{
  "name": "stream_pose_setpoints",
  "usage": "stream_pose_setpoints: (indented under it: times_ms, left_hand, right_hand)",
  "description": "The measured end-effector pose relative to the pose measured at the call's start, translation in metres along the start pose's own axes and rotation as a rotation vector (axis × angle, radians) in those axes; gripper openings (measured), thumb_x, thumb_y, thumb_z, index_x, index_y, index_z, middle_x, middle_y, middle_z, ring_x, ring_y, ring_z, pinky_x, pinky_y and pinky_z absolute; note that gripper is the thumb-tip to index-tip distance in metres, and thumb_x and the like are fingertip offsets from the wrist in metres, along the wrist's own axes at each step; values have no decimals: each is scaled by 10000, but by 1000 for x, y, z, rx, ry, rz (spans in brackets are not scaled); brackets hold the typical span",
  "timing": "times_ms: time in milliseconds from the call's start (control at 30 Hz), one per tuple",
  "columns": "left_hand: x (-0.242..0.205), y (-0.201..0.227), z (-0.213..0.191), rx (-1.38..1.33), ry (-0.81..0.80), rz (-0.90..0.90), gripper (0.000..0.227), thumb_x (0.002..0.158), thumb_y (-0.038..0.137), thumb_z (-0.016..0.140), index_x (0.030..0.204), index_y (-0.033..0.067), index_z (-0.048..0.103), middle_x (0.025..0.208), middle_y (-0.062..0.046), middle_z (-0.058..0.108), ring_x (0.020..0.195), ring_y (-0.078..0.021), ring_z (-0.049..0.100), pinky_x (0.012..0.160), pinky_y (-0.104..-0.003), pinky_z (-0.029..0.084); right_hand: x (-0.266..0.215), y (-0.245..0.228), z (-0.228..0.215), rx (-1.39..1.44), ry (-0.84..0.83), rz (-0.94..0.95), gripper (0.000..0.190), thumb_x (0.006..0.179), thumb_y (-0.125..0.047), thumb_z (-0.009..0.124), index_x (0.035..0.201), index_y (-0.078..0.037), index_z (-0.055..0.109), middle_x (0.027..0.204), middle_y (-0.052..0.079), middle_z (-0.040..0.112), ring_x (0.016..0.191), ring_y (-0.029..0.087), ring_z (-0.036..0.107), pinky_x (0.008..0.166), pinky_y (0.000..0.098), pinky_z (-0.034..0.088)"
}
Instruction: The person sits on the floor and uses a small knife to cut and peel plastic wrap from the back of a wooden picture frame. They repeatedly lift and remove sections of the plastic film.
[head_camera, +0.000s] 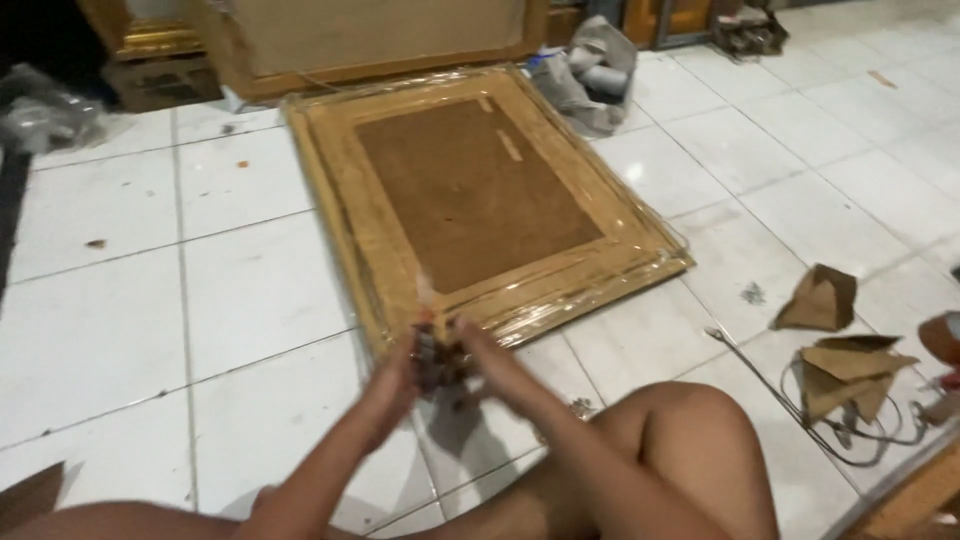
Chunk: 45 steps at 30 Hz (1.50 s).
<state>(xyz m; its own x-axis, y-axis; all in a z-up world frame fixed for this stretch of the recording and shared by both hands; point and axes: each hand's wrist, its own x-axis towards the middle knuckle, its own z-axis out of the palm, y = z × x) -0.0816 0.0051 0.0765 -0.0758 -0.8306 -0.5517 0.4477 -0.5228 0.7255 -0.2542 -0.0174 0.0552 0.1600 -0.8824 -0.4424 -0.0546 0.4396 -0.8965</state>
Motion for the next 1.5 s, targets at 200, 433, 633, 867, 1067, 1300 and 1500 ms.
stream_pose_setpoints:
  times_ms: [200, 433, 633, 867, 1067, 1300, 1500]
  left_hand:
    - [20, -39, -47, 1110, -254, 261, 695, 1132, 628, 479, 1552, 106, 666, 1619, -161, 613, 1474, -412, 616, 1150, -543, 601]
    - [47, -34, -89, 1705, 48, 459, 314, 1020, 368, 719, 1289, 230, 806, 1196, -16, 766, 1153, -279, 700, 806, -435, 667]
    - [44, -9, -87, 1436, 129, 306, 288, 1039, 339, 713, 1262, 200, 832, 1153, -98, 838, 1137, -347, 779, 817, -486, 651]
    - [40, 14, -71, 1880, -30, 505, 462, 1081, 196, 673, 1535, 283, 698, 1516, -100, 598, 1426, -381, 561, 1040, -554, 634]
    - [72, 14, -71, 1799, -127, 328, 448, 1131, 269, 630, 1575, 331, 628, 1459, -96, 657, 1404, -403, 644, 1100, -603, 605]
    - [107, 11, -85, 1605, -233, 369, 291, 1142, 268, 602, 1385, 202, 749, 1358, -134, 727, 1374, -424, 676, 1115, -565, 575]
    - [98, 13, -90, 1454, -283, 370, 234, 1134, 246, 611, 1272, 137, 765, 1329, -146, 755, 1384, -439, 661, 1160, -570, 537]
  right_hand:
    - [-8, 46, 17, -348, 110, -97, 520, 1129, -472, 593, 1276, -9, 779, 1229, 282, 805, 1180, 442, 751, 1056, 607, 567]
    - [0, 66, -34, -853, 106, -67, 526, 1113, -422, 630, 1516, -85, 664, 936, 217, 829, 894, 380, 836, 750, 524, 647]
    - [-42, 23, -1, -920, -10, -65, 537, 1084, -472, 655, 1489, -125, 717, 1118, 331, 828, 1143, 523, 799, 930, 592, 627]
    - [-32, 16, 3, -829, 116, 77, 613, 1107, -555, 611, 1563, -150, 673, 1162, 230, 864, 1158, 373, 830, 940, 505, 626]
    - [-33, 15, 7, -814, 70, 62, 546, 1125, -454, 606, 1544, -115, 688, 1003, 213, 856, 1022, 350, 827, 894, 475, 614]
    - [1, 45, -7, -865, 54, 62, 559, 1125, -521, 572, 1498, -123, 697, 879, 147, 817, 942, 309, 802, 818, 450, 585]
    - [3, 48, -7, -855, 27, 128, 550, 1142, -503, 541, 1547, -149, 652, 953, 147, 812, 957, 308, 787, 799, 439, 611]
